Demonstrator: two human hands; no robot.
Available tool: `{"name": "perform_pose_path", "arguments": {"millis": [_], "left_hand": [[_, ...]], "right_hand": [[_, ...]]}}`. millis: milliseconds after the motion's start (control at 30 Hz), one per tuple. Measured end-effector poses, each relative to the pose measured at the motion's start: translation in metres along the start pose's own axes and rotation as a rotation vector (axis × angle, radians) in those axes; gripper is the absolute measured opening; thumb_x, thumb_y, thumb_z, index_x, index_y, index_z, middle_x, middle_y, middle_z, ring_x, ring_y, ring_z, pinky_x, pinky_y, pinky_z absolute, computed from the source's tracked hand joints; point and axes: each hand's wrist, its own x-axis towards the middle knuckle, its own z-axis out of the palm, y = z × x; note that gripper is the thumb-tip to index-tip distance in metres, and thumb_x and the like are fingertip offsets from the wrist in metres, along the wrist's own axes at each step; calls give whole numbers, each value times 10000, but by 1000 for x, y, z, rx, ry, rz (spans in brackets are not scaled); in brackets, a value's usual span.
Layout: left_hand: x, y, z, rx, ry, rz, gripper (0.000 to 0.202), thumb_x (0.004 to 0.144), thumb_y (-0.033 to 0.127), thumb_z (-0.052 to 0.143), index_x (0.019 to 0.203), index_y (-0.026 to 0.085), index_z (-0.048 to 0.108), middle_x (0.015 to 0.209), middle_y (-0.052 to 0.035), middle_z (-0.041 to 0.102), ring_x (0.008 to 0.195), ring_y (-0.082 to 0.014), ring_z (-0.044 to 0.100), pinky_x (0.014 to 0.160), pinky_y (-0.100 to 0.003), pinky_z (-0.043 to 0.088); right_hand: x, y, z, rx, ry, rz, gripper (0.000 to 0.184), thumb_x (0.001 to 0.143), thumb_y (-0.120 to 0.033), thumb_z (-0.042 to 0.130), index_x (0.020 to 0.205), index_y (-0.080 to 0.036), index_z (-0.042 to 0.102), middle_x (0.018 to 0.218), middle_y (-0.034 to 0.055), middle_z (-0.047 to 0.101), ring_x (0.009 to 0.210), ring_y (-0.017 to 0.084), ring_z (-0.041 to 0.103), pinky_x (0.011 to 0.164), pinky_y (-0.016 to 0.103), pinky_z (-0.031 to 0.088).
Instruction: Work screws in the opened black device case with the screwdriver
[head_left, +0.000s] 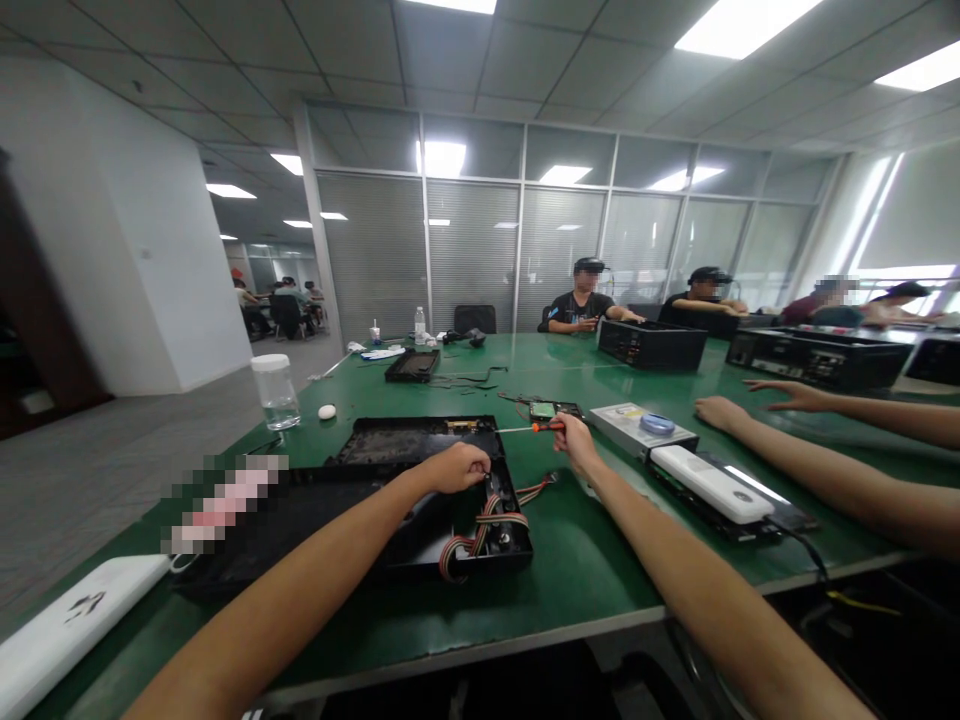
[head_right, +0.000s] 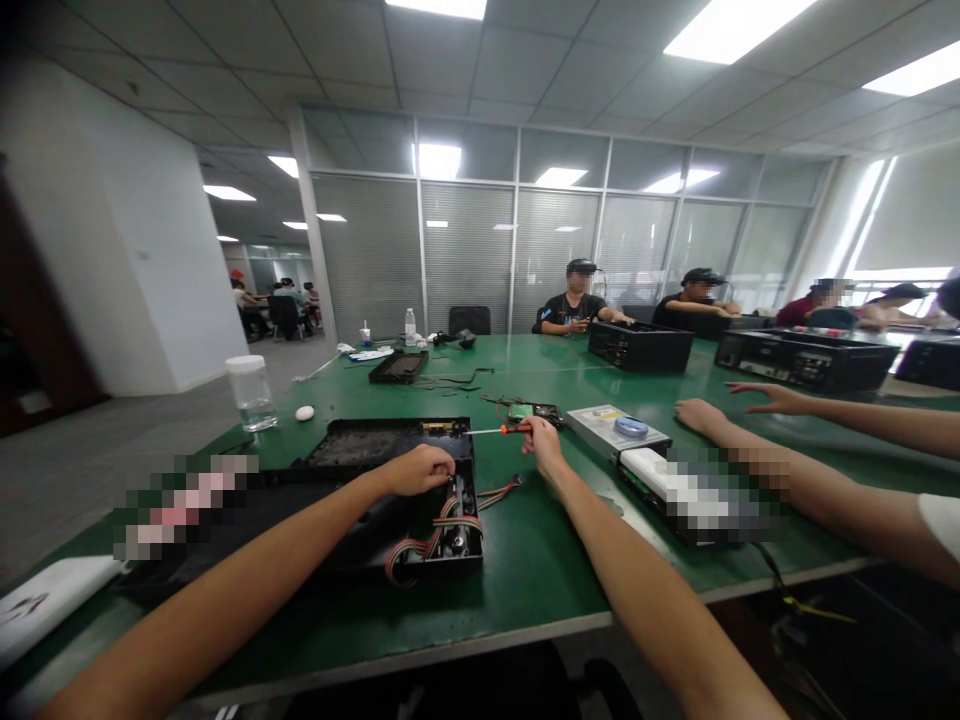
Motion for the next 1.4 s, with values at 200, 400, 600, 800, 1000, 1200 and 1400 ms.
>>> {"name": "perform_pose_path", "arguments": {"millis": [200,400,600,800,1000,1200,1400], "left_hand": [[-3,-5,-26,-179,-53,-109,119,712,197,553,747,129,645,657,0,602,612,-88,518,596,-165,367],[-20,-35,-39,-556,-572,-458,179,602,257,640,720,123,651,624,-13,623,515,-104,538,523,-207,429],[-20,-40,-40,-535,-653,-518,243,533,332,707,638,131,620,543,-1,590,457,-97,504,453,-198,405],[-2,-41,-60,-343,-276,-442,450,773,518,432,630,119,582,517,-8,550,454,-86,461,470,-186,353],[2,-67,-53,-23,-42,-349,311,784,413,470,856,147,614,828,-61,606,769,-154,526,692,-213,368],[-12,-90,-41,-57,-153,-408,461,849,447,313,672,135,603,631,-20,564,587,-115,482,582,-198,326],[-23,-92,-40,-176,-143,-477,484,783,522,372,607,114,562,542,17,447,533,-98,386,504,-198,267]], "right_hand": [[6,2,1,206,48,124,245,715,-425,496,663,-198,423,378,-113,273,296,53,240,336,188,302],[5,4,6,264,16,192,265,717,-433,507,639,-196,416,379,-108,275,299,51,251,339,190,302],[-3,-8,13,435,-10,260,216,742,-394,490,672,-196,443,392,-106,276,300,44,244,331,176,307],[-21,-24,27,628,-78,294,173,753,-362,532,810,-200,520,564,-44,498,409,52,417,365,160,378],[-42,-26,60,637,-165,288,253,660,-238,673,872,-197,541,787,6,562,607,93,516,525,221,462],[-41,-21,68,597,-329,313,221,696,-295,640,706,-189,447,542,-80,361,425,35,309,419,168,295],[-74,-68,47,-376,-623,-158,332,805,-383,447,550,-171,444,514,-20,427,491,92,414,508,233,339]]}}
